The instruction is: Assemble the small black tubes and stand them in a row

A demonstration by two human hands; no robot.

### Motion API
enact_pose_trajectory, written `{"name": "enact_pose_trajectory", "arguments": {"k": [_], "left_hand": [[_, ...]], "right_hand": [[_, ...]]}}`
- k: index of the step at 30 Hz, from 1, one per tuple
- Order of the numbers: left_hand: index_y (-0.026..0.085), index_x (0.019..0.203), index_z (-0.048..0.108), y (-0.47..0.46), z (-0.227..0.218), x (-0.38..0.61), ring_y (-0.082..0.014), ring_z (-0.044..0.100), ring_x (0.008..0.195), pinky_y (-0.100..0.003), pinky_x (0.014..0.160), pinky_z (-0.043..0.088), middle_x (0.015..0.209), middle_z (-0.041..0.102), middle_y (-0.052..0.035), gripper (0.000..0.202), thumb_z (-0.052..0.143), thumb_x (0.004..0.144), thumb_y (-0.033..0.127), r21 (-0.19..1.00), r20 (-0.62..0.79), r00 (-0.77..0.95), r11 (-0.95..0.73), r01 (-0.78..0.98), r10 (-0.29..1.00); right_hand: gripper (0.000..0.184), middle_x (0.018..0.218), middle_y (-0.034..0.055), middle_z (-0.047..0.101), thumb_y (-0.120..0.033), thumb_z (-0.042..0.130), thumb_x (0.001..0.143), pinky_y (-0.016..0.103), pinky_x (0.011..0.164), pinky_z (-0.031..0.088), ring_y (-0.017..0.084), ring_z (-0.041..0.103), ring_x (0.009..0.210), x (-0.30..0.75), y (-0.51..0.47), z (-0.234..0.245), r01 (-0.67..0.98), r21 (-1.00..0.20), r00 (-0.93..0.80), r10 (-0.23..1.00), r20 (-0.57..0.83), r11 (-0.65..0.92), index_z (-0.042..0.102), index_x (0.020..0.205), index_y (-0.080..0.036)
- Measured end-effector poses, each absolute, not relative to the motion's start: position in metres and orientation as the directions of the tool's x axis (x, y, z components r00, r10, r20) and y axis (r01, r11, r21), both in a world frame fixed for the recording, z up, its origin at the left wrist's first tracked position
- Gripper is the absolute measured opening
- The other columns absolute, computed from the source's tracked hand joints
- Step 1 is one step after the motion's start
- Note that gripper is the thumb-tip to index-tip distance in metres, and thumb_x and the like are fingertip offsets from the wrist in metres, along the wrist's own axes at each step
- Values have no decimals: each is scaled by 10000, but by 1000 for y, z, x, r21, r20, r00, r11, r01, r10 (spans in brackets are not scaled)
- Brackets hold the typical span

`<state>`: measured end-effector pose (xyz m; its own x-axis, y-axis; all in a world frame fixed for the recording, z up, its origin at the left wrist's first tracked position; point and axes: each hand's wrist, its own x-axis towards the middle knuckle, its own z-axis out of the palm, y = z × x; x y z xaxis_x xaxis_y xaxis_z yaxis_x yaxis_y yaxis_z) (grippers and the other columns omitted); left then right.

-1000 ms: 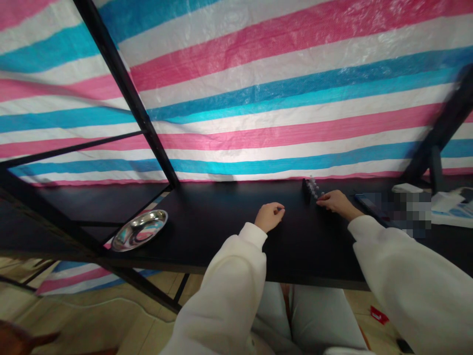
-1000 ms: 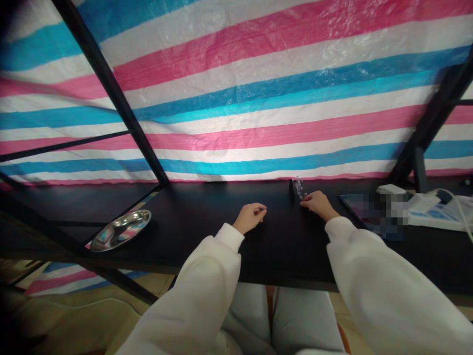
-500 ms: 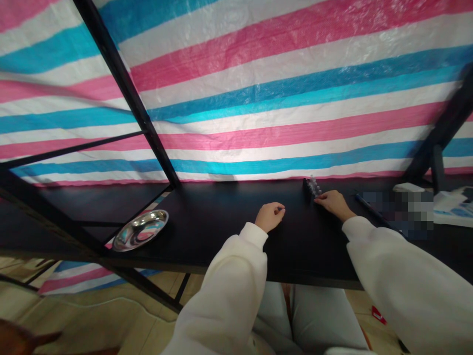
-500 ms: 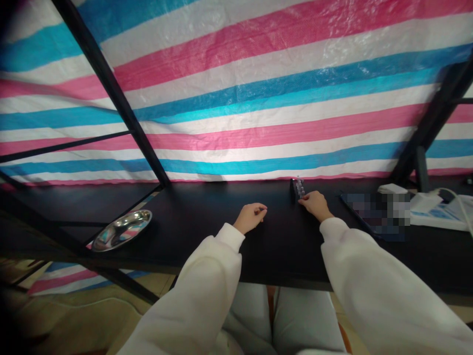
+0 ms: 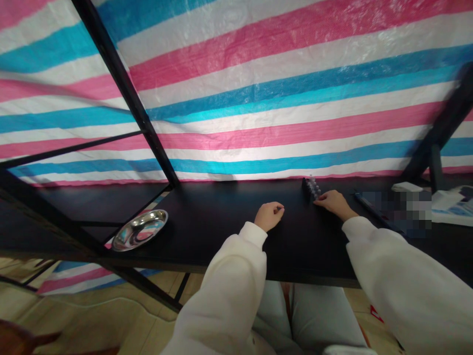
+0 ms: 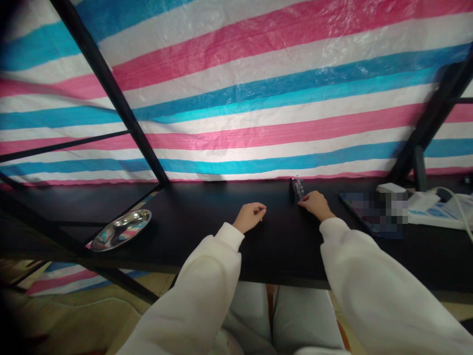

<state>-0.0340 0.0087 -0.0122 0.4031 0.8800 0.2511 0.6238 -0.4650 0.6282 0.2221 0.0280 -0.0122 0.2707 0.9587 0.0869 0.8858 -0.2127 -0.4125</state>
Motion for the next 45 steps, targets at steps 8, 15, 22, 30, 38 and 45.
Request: {"name": "enact_pose_trajectory", "arguments": {"k": [8, 15, 22, 30, 38, 45], "left_hand": [[161, 930, 663, 9, -12, -34, -124, 592, 640, -238, 675, 470, 684, 652, -28, 303, 464, 791, 341, 614, 261, 401, -472, 633, 878], [161, 901, 669, 8, -11, -35, -127, 589, 636, -235, 666, 464, 682, 649, -30, 291, 464, 787, 333, 604, 267, 406, -480, 636, 874], [162, 865, 670, 6, -9, -33, -124, 586, 632, -227, 665, 458, 669, 646, -25, 272, 458, 789, 316, 596, 262, 409, -480, 644, 874], [163, 866, 669, 6, -9, -33, -123, 589, 633, -223, 666, 458, 659, 646, -22, 261, 460, 789, 299, 590, 265, 410, -483, 647, 873], [162, 903, 666, 6, -9, -33, -124, 591, 639, -227, 677, 462, 663, 648, -21, 277, 463, 793, 315, 596, 249, 405, -469, 652, 880], [157, 883, 669, 5, -7, -33, -123, 585, 621, -224, 655, 457, 654, 644, -22, 269, 460, 794, 302, 600, 269, 398, -476, 643, 877]], "right_hand": [[327, 809, 94, 697, -353, 701, 568, 278, 643, 462, 250, 641, 793, 232, 25, -17, 876, -424, 291, 953, 86, -229, 725, 832, -162], [246, 795, 100, 687, -327, 609, 669, 281, 704, 453, 226, 627, 782, 240, 13, -15, 845, -514, 254, 957, 143, -147, 711, 795, -143], [347, 1118, 159, 538, -307, 451, 751, 496, 852, 352, 300, 513, 1008, 244, 0, -8, 844, -402, 516, 741, 430, -355, 593, 1015, -133], [471, 1144, 194, 468, -360, 463, 723, 539, 837, 326, 339, 449, 1049, 249, 4, -19, 768, -446, 630, 667, 397, -461, 476, 1122, -109], [467, 1124, 191, 503, -304, 475, 714, 493, 875, 332, 312, 497, 1007, 253, 7, -21, 841, -416, 531, 675, 512, -347, 480, 1127, -85], [337, 928, 140, 613, -237, 432, 736, 361, 760, 419, 247, 562, 869, 248, 9, -22, 886, -444, 395, 725, 565, -137, 568, 1020, -118]]}}
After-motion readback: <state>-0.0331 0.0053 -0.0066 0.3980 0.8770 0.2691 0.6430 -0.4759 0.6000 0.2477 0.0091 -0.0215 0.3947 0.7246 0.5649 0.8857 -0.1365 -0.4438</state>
